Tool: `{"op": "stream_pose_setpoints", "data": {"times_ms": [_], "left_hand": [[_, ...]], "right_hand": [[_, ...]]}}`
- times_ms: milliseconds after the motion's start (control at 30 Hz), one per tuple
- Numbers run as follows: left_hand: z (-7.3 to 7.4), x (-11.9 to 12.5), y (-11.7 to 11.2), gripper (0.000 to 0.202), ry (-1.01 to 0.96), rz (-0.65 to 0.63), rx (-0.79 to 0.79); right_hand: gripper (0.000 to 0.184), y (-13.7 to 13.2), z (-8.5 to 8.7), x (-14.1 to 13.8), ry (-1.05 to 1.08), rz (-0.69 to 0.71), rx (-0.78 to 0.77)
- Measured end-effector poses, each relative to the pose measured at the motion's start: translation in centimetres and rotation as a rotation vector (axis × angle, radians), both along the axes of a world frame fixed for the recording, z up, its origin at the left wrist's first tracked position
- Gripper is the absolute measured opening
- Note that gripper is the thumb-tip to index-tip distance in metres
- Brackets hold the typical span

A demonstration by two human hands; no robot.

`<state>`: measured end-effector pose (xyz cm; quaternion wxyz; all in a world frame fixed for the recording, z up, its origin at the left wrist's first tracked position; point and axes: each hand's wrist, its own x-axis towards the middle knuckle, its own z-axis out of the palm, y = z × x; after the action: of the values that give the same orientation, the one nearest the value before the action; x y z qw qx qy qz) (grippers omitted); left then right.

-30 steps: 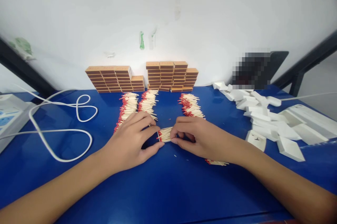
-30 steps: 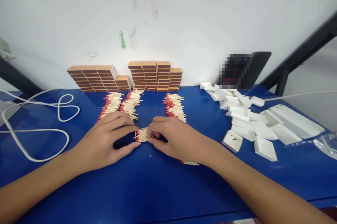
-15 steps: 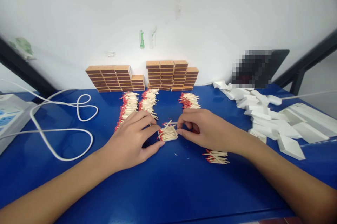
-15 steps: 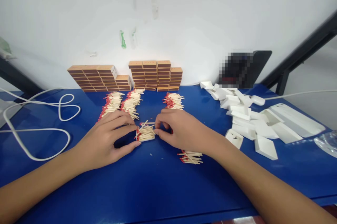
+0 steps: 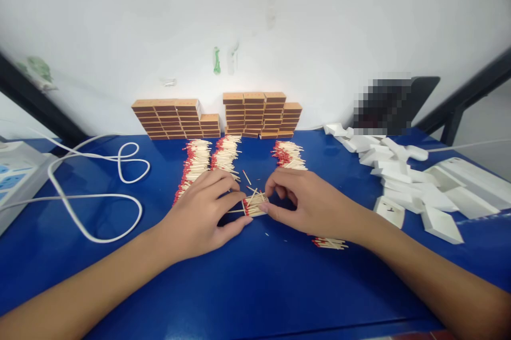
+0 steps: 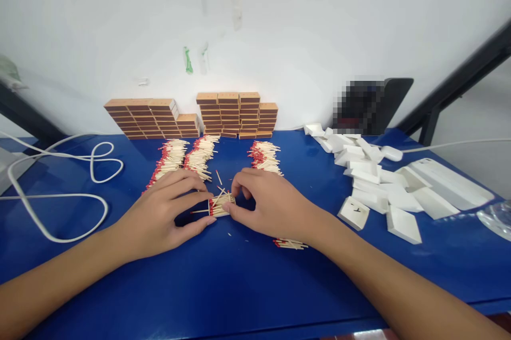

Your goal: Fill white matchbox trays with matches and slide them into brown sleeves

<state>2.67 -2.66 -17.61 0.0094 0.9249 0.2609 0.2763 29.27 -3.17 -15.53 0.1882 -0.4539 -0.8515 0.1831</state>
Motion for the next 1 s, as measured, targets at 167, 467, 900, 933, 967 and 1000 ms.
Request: {"op": "stream_pose_setpoints", "data": {"times_ms": [167, 467, 900, 933, 967, 1000], "left_hand": [[0.06, 0.14, -0.04, 0.021, -0.020, -0.013, 0.006], [-0.01, 0.18, -0.06, 0.021, -0.037, -0.017, 0.009], [0.08, 0.23, -0.12, 0.021, -0.032, -0.023, 0.008], [0.08, 0.22, -0.14, 0.021, -0.033, -0.022, 0.009], [0.06, 0.20, -0.16, 0.021, -0.033, -0.019, 0.010], [0.04, 0.19, -0.18, 0.021, -0.032, -0.017, 0.010]], "right_hand": [[0.009, -0.25, -0.24, -0.57, 0.015, -0.015, 0.000], [0.008, -0.46, -0.67, -1.09, 0.062, -0.029, -0.015], [0.008, -0.59, -0.76, -0.88, 0.068, -0.023, 0.064], [0.005, -0.61, -0.78, -0.86, 0.065, 0.000, 0.064], [0.004, -0.62, -0.79, -0.85, 0.061, 0.018, 0.063], [0.005, -0.62, -0.79, -0.83, 0.059, 0.030, 0.063]]}}
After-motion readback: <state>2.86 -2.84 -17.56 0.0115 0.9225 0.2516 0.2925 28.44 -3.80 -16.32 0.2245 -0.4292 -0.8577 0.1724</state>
